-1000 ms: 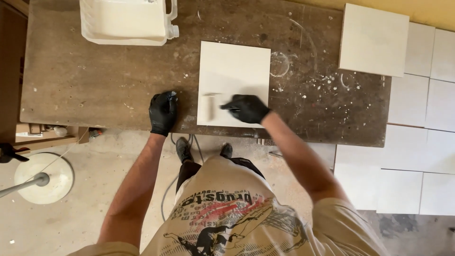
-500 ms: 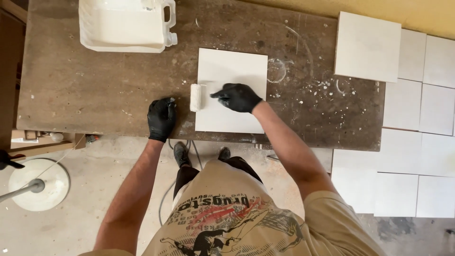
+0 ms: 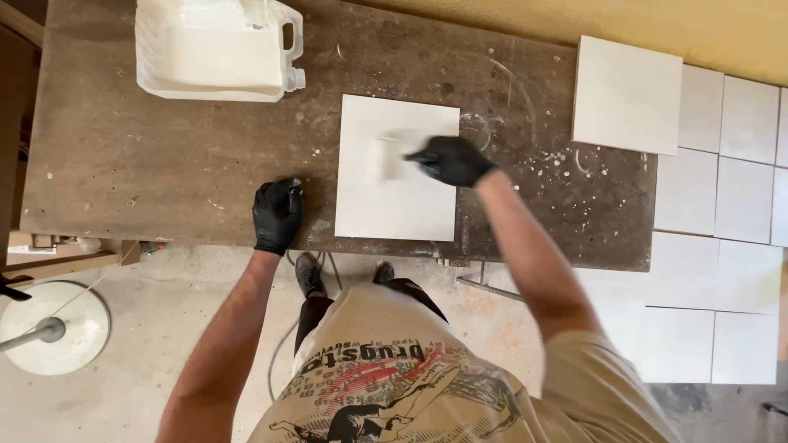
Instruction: The person uses a paint roller to apply white paint to square tiles on a workbench. They repeatedly dip the roller into a paint tray and roll it across the tile surface, then move the painted tile aside and replace it with a new tile to continue the process.
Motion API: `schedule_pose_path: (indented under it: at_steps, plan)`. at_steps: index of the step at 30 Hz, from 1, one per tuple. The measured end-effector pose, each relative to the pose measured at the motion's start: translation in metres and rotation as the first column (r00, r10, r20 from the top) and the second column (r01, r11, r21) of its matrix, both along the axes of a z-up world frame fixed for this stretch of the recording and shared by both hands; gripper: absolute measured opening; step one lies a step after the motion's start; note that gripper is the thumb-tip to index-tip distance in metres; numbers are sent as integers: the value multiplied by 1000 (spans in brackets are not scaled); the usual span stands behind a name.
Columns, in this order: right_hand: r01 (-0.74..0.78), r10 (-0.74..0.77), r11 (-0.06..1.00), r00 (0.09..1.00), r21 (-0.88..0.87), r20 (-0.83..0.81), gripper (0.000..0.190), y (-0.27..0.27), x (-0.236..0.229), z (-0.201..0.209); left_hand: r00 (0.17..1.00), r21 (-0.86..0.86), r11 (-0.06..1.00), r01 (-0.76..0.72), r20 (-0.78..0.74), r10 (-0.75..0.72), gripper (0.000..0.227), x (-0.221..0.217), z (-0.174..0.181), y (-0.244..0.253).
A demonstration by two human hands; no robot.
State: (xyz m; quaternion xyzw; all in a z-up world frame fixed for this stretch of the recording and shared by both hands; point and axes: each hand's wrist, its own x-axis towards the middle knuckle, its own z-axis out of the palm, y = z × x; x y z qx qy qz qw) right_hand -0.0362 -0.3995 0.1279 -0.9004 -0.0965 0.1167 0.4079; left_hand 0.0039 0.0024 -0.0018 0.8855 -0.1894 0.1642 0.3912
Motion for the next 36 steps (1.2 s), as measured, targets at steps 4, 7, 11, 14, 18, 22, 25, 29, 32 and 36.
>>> schedule_pose_path:
  at_steps: [4,7,11,14,18,22,25,29,32,36]
  plan:
    - [-52,133,954,956,-294,261,14,28,42,-43,1000,-7,1000,1,-23,-1,10,-2,7,-1]
    - [33,-33,999,999,-23,22,12,-12,7,13,999,-10,1000,-4,-37,3,13,1,-3,0]
    - [18,-7,997,988,-69,157,26,-139,-64,-22,1000,12,1000,-10,-26,10,17,4,-19,3]
    - [749,-126,169,661,640,-740,17,-71,-26,48,998,-20,1000,-1,-59,-1,19,2,-16,1]
    - [425,-229,704,894,569,-385,3,-12,61,-20,997,-19,999,27,-77,-28,16,-1,-3,1]
    - [-94,122,974,985,-207,124,23,-14,98,-62,999,-17,1000,14,-36,-15,15,0,-3,0]
    - [-107,137,963,985,-246,108,27,-81,60,-50,1000,-25,1000,13,-16,-14,16,0,-5,0]
    - [4,19,989,988,-148,155,36,-158,2,-11,1000,-39,999,-4,-23,3,15,1,-10,0]
    - [-20,46,986,987,-163,156,31,-117,49,-18,999,-15,1000,11,-40,-11,16,2,-8,1]
    - [-63,90,980,986,-186,143,26,-28,135,-32,999,-42,999,31,13,-31,17,4,-13,3]
